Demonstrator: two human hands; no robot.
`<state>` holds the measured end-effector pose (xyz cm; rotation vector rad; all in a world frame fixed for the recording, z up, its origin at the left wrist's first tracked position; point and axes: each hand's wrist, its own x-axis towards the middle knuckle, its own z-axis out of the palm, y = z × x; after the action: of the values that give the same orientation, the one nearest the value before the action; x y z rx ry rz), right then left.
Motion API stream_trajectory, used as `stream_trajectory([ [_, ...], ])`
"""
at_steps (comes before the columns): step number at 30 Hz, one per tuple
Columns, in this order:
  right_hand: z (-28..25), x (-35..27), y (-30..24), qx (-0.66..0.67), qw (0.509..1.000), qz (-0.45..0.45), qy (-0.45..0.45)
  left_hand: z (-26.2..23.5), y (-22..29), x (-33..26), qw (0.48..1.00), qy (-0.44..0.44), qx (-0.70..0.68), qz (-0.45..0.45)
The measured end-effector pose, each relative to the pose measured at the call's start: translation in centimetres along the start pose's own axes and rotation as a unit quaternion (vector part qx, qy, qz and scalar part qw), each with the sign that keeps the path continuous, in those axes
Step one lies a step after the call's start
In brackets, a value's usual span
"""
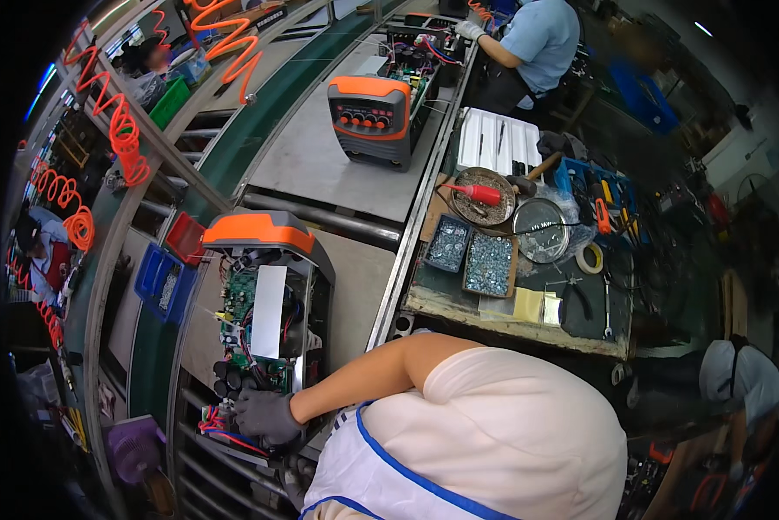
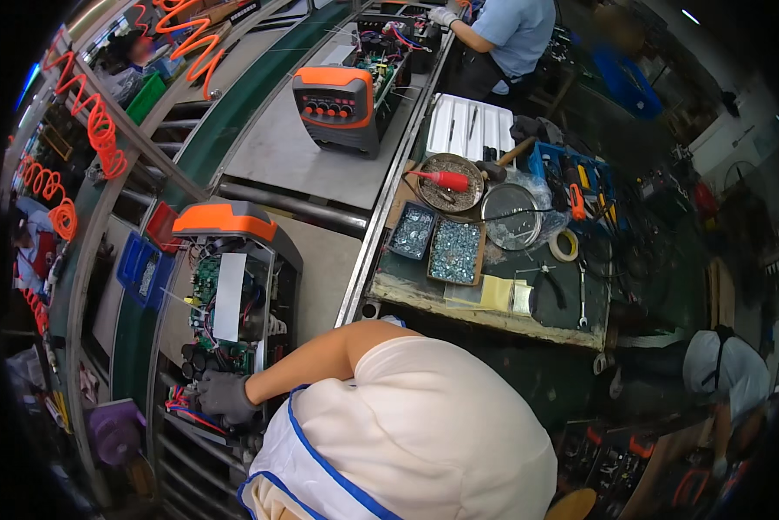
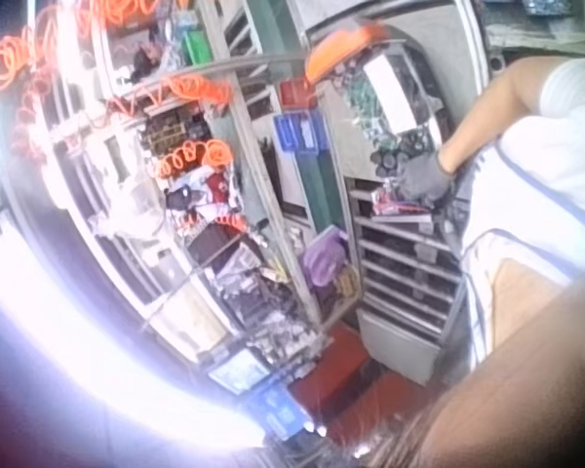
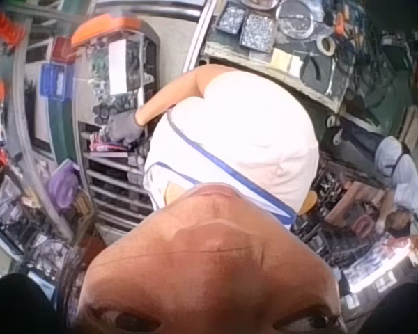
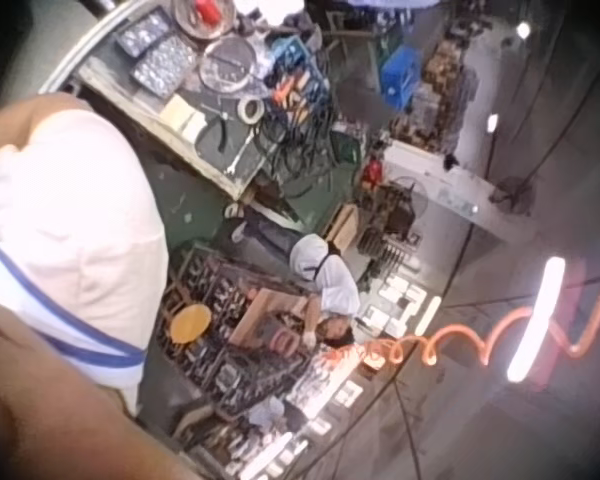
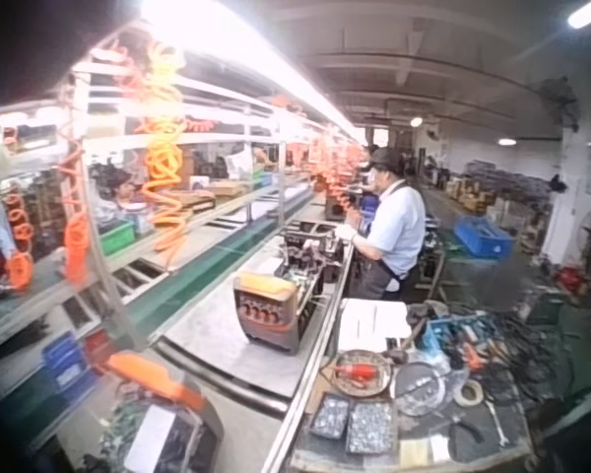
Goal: The person assembles an electronic device on a factory assembly line. They use a power drill to secure screws into the device's casing, connect internal wires, and attach a metal bracket to the unit. The person also uses a red air blower to clean the interior of the device.
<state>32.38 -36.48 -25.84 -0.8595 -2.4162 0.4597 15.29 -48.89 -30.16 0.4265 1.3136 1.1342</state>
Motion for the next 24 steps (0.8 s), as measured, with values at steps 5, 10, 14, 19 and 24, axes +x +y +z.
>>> stream_trajectory([
  [5,1.9,0.7,-0.7,0.028,1.0,-0.008,0.006,-0.4,-0.2,-0.9,1.0,0.014,-0.006,0.0],
  [10,0.7,0.5,0.1,0.035,0.998,-0.057,-0.021,0.3,-0.5,-0.1,1.0,-0.001,-0.009,-0.011],
  [14,-1.8,0.6,-1.4,0.035,0.999,-0.02,0.004,0.5,-0.9,-0.3,1.0,0.003,-0.015,-0.012],
  [19,1.8,2.0,-0.8,0.117,0.989,0.045,0.077,1.3,-1.3,-0.4,1.0,0.005,-0.015,-0.022],
  [24,-0.3,-0.4,-1.0,0.136,0.982,-0.019,0.13,2.2,-1.9,-0.4,0.999,0.004,-0.023,-0.032],
])
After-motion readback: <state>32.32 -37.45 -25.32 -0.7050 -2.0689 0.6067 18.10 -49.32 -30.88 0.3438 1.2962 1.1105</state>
